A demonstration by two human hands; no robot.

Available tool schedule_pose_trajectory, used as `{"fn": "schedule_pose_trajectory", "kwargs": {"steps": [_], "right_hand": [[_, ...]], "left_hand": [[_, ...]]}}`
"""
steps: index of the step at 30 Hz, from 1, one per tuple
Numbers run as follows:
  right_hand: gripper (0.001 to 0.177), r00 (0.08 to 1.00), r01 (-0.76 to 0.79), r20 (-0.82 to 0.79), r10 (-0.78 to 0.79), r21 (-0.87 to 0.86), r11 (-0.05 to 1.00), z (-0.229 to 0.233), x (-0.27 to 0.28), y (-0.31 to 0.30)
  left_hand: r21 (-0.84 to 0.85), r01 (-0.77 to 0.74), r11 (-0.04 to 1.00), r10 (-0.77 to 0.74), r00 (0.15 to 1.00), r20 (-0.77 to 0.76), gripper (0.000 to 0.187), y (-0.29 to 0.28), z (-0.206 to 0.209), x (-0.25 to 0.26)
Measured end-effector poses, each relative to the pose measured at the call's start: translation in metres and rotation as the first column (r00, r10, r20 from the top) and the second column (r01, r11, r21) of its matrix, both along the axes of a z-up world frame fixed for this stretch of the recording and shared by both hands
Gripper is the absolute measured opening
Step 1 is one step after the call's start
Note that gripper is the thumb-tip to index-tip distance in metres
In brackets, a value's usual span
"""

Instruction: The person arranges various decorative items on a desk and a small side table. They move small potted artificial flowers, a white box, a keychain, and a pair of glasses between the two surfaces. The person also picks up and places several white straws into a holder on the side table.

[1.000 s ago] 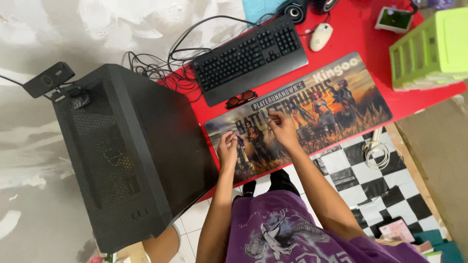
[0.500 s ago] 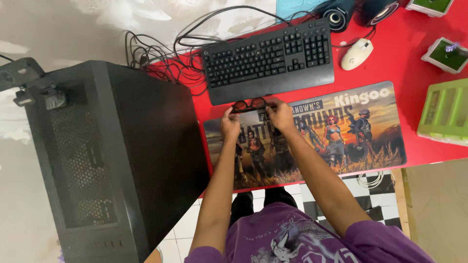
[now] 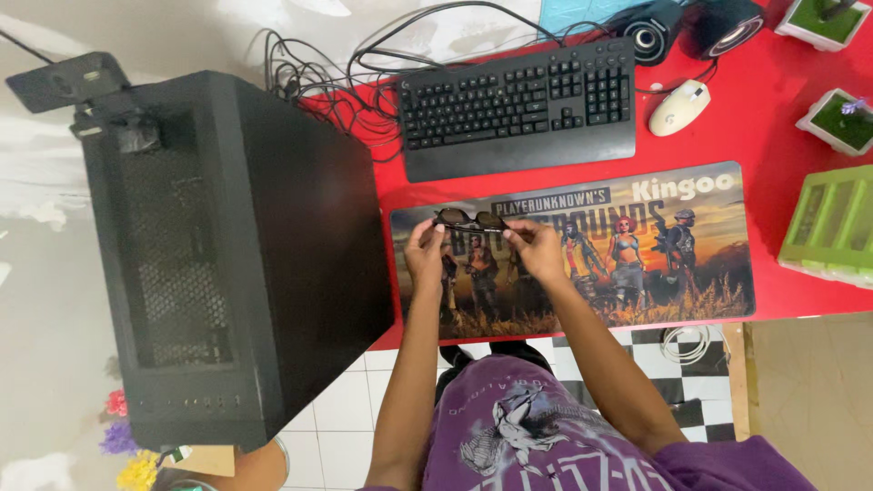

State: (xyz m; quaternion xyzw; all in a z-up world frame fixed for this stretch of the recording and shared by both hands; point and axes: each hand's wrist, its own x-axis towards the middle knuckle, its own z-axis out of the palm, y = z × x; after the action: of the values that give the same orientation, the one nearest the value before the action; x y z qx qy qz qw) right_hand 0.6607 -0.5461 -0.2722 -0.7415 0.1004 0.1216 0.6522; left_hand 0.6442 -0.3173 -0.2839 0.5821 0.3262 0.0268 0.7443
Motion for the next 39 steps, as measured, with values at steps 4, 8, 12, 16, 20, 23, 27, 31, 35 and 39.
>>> {"fn": "schedule_pose_trajectory", "kwargs": {"steps": [4,8,12,16,20,23,27,31,35,39], "right_hand": [[0.018,0.983,0.063,-0.182,-0.012,0.276,0.959,0.006,-0.047,0.013],[0.014,0.994,0.028,-0.109,0.011,0.348,0.937,0.022,-0.095,0.033],[0.012,0.988,0.073,-0.157,-0.003,0.44,0.895,0.05,-0.136,0.052],[0.01,0.988,0.089,-0.153,-0.011,0.518,0.851,0.066,-0.168,0.07],[0.011,0.979,-0.083,-0.133,0.156,0.44,0.894,0.075,-0.215,0.078],[0.015,0.951,-0.302,0.029,0.308,0.294,0.907,0.083,-0.244,0.082],[0.018,0.919,-0.394,0.098,0.383,0.138,0.909,0.096,-0.26,0.087],[0.022,0.848,-0.516,0.194,0.492,0.098,0.851,0.116,-0.28,0.116],[0.036,0.655,-0.755,0.288,0.699,0.209,0.621,0.144,-0.31,0.163],[0.026,0.395,-0.912,0.343,0.852,0.041,0.407,0.151,-0.346,0.205]], "left_hand": [[-0.081,-0.123,0.989,0.13,0.988,0.087,0.031,-0.013,0.034,-0.015],[-0.053,-0.024,0.998,0.037,0.969,0.245,0.03,-0.022,0.041,-0.044],[0.023,0.116,0.993,-0.116,0.935,0.336,0.03,-0.033,0.053,-0.083],[0.083,0.093,0.992,-0.111,0.965,0.239,0.034,-0.037,0.085,-0.141],[0.211,0.012,0.977,-0.047,0.986,0.161,0.033,-0.024,0.12,-0.198],[0.471,-0.061,0.88,-0.039,0.979,0.199,0.027,-0.002,0.143,-0.255],[0.634,-0.023,0.773,-0.036,0.996,0.079,0.023,0.039,0.174,-0.334],[0.609,-0.085,0.789,0.007,0.992,0.128,0.023,0.067,0.193,-0.417],[0.492,-0.101,0.864,0.094,0.995,0.04,0.023,0.087,0.2,-0.494],[0.432,-0.191,0.881,0.228,0.973,-0.035,0.022,0.101,0.203,-0.565]]}}
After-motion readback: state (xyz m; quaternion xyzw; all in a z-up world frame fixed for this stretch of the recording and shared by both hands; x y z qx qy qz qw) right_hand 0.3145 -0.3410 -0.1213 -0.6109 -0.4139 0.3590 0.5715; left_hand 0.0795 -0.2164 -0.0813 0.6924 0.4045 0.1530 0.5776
